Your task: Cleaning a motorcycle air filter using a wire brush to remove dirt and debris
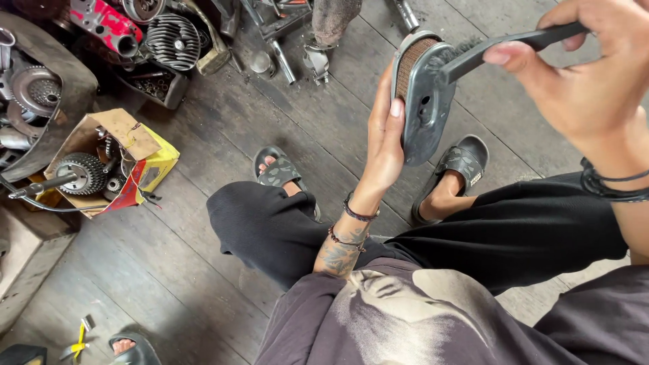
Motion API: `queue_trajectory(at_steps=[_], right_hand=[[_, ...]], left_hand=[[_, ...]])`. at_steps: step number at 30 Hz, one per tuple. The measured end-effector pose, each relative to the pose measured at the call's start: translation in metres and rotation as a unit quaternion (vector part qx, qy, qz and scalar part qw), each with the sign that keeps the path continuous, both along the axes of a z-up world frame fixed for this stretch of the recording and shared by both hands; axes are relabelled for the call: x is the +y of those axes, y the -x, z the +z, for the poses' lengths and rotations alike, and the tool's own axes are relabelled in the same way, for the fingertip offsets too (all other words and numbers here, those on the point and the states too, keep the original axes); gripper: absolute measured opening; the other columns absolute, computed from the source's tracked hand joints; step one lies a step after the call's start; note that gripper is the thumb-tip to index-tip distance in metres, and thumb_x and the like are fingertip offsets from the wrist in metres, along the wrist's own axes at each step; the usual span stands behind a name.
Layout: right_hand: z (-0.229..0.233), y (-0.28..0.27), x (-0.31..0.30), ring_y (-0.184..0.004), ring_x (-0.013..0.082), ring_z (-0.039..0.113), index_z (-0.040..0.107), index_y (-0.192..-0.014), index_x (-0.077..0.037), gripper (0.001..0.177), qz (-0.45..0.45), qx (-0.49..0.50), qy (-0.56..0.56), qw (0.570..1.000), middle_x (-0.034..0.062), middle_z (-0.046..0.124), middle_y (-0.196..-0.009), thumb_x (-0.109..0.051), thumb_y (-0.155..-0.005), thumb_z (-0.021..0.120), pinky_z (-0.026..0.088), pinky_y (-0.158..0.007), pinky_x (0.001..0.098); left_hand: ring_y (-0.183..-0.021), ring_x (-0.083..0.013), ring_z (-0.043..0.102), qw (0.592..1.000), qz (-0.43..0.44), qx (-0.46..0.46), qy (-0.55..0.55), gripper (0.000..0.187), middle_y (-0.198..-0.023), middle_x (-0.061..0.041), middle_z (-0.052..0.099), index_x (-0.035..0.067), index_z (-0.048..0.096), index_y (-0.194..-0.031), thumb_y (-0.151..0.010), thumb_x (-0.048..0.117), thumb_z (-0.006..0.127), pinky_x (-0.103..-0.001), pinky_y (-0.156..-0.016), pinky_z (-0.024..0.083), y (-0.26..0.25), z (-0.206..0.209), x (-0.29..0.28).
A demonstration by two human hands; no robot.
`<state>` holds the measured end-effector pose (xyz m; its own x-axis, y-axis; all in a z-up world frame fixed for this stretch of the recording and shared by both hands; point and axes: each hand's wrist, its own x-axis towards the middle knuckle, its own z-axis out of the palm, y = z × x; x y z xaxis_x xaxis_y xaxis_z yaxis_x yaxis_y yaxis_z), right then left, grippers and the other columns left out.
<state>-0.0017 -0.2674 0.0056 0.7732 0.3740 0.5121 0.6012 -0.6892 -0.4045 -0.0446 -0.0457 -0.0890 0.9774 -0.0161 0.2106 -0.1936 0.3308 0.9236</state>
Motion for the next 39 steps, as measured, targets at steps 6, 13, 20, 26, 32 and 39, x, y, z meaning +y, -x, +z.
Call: queue_trajectory(at_steps=[6, 13, 20, 26, 32, 39], right_hand=[[0.007, 0.0, 0.007, -0.074, 0.0278, 0.048, 0.067, -0.093, 0.002, 0.057, 0.016, -0.06, 0.062, 0.996, 0.0098, 0.051, -0.078, -0.043, -0.116, 0.095, 0.039, -0.086, 0.0493], [0.004, -0.006, 0.005, -0.073, 0.029, 0.053, 0.067, -0.084, -0.003, 0.064, -0.021, -0.13, 0.074, 0.989, 0.0085, 0.058, -0.075, -0.059, -0.113, 0.076, 0.031, -0.093, 0.0461], [0.005, -0.017, -0.001, -0.071, 0.0285, 0.052, 0.069, -0.089, 0.005, 0.062, 0.014, -0.089, 0.03, 0.995, 0.0115, 0.055, -0.075, -0.046, -0.113, 0.094, 0.04, -0.074, 0.0471], [0.02, -0.014, 0.023, -0.07, 0.0309, 0.053, 0.066, -0.076, -0.004, 0.065, 0.034, -0.158, 0.089, 0.983, 0.0102, 0.06, -0.071, -0.06, -0.107, 0.074, 0.043, -0.089, 0.0513], [0.024, -0.005, 0.024, -0.078, 0.0309, 0.055, 0.057, -0.077, -0.01, 0.069, -0.011, -0.16, 0.135, 0.978, 0.0008, 0.06, -0.074, -0.067, -0.112, 0.073, 0.029, -0.105, 0.0518], [0.026, -0.011, 0.01, -0.071, 0.0317, 0.051, 0.065, -0.082, -0.001, 0.064, 0.027, -0.067, 0.081, 0.994, 0.0111, 0.059, -0.077, -0.056, -0.11, 0.082, 0.038, -0.079, 0.0497]], left_hand=[[-0.162, -0.0222, 0.033, 0.999, 0.031, -0.005, -0.008, 0.063, -0.169, -0.009, 0.037, 0.009, 0.031, -0.164, -0.116, 0.049, 0.035, -0.042, -0.139, 0.026, 0.0, -0.001, -0.002], [-0.163, -0.0229, 0.03, 1.0, 0.019, -0.017, -0.006, 0.07, -0.171, -0.008, 0.033, 0.012, 0.028, -0.166, -0.113, 0.059, 0.034, -0.044, -0.134, 0.031, -0.008, -0.016, -0.01], [-0.161, -0.0247, 0.034, 0.998, 0.027, -0.004, -0.054, 0.066, -0.168, -0.01, 0.038, 0.009, 0.031, -0.163, -0.114, 0.054, 0.033, -0.044, -0.137, 0.028, -0.011, -0.004, -0.01], [-0.163, -0.0245, 0.029, 0.997, 0.029, -0.038, -0.064, 0.074, -0.171, -0.009, 0.032, 0.009, 0.029, -0.164, -0.113, 0.062, 0.031, -0.045, -0.14, 0.023, -0.013, -0.022, -0.013], [-0.161, -0.0247, 0.032, 0.995, 0.04, -0.034, -0.087, 0.072, -0.169, -0.01, 0.035, 0.008, 0.032, -0.162, -0.114, 0.061, 0.029, -0.044, -0.137, 0.026, -0.011, -0.028, -0.011], [-0.159, -0.0207, 0.035, 0.999, 0.029, -0.002, -0.035, 0.068, -0.167, -0.008, 0.039, 0.008, 0.036, -0.161, -0.113, 0.058, 0.035, -0.043, -0.137, 0.027, -0.013, -0.013, -0.007]])
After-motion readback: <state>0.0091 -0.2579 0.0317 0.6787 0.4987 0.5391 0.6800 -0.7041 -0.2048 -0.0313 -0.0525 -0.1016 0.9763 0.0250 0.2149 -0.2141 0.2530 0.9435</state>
